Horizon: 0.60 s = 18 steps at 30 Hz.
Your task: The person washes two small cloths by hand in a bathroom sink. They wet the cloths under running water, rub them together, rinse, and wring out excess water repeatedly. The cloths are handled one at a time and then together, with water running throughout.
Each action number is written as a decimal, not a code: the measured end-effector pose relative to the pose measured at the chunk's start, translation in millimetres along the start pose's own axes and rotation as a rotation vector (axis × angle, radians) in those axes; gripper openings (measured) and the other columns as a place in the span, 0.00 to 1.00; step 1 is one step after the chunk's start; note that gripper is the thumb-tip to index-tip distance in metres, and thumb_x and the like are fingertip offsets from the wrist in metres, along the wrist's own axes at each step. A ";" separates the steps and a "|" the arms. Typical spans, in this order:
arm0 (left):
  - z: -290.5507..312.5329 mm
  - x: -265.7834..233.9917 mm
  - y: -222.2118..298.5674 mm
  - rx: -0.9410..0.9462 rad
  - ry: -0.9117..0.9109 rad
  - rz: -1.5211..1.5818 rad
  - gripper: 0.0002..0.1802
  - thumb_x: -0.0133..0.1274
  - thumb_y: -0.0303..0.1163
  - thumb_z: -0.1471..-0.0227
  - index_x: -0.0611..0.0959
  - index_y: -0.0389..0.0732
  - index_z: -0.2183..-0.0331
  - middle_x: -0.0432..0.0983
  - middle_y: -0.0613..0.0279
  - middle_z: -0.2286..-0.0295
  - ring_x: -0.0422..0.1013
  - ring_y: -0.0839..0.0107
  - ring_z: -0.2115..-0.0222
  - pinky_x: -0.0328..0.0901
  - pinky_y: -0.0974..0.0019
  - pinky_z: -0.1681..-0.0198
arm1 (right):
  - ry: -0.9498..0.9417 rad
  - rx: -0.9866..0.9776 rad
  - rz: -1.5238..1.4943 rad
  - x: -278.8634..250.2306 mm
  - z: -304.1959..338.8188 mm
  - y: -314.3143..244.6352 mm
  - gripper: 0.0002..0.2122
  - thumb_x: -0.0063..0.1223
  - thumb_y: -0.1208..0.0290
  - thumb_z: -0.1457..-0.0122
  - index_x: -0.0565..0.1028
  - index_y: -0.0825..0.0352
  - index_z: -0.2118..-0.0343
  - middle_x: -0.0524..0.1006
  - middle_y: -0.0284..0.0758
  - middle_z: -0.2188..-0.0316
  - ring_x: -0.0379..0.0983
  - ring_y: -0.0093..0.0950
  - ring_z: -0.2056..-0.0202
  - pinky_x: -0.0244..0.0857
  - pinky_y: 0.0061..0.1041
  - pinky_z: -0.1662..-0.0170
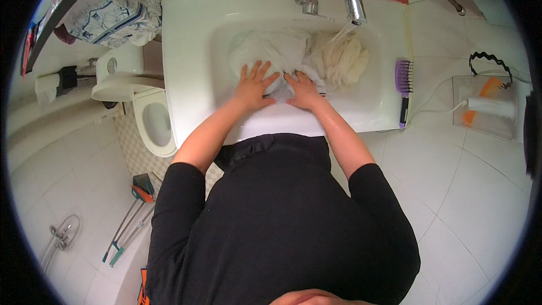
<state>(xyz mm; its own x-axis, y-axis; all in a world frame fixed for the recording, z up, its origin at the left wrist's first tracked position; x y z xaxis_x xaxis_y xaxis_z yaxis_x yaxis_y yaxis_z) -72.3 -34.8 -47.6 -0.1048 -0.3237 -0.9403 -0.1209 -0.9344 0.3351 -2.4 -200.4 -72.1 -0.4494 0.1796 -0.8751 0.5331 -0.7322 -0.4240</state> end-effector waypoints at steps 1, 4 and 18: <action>-1.8 4.2 -5.0 -0.025 -0.038 -0.006 0.34 0.55 0.41 0.56 0.65 0.58 0.46 0.53 0.56 0.44 0.48 0.55 0.42 0.46 0.45 0.43 | 0.018 0.028 0.052 2.2 2.3 3.6 0.21 0.58 0.67 0.57 0.73 0.57 0.55 0.68 0.42 0.52 0.62 0.38 0.48 0.59 0.30 0.49; -12.9 11.8 -27.8 -0.072 -0.146 0.049 0.33 0.53 0.33 0.55 0.64 0.59 0.46 0.52 0.59 0.44 0.47 0.58 0.42 0.45 0.44 0.42 | -0.080 0.068 0.031 -2.8 -12.9 20.0 0.22 0.56 0.68 0.57 0.73 0.53 0.54 0.69 0.41 0.52 0.63 0.37 0.49 0.60 0.30 0.49; -3.2 -79.0 -84.5 -0.751 -0.110 1.214 0.19 0.57 0.31 0.57 0.74 0.38 0.60 0.74 0.56 0.70 0.70 0.71 0.68 0.65 0.67 0.65 | 0.302 0.388 -1.050 -141.1 -24.5 45.7 0.13 0.48 0.73 0.54 0.75 0.70 0.65 0.76 0.35 0.71 0.71 0.22 0.71 0.64 0.22 0.67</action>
<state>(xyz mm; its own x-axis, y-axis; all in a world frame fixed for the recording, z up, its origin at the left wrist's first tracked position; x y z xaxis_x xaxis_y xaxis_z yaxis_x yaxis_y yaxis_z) -50.6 69.3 -1.8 0.1582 -0.9843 -0.0778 0.6347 0.0410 0.7717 103.0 -243.1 26.3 -0.3230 0.9296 -0.1775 -0.2799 -0.2730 -0.9204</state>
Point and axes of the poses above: each hand's wrist, its own z-axis away from the middle knuckle, its own x-axis out of the palm, y = z × x, the point moved 3 cm from there along -z, towards the middle knuckle
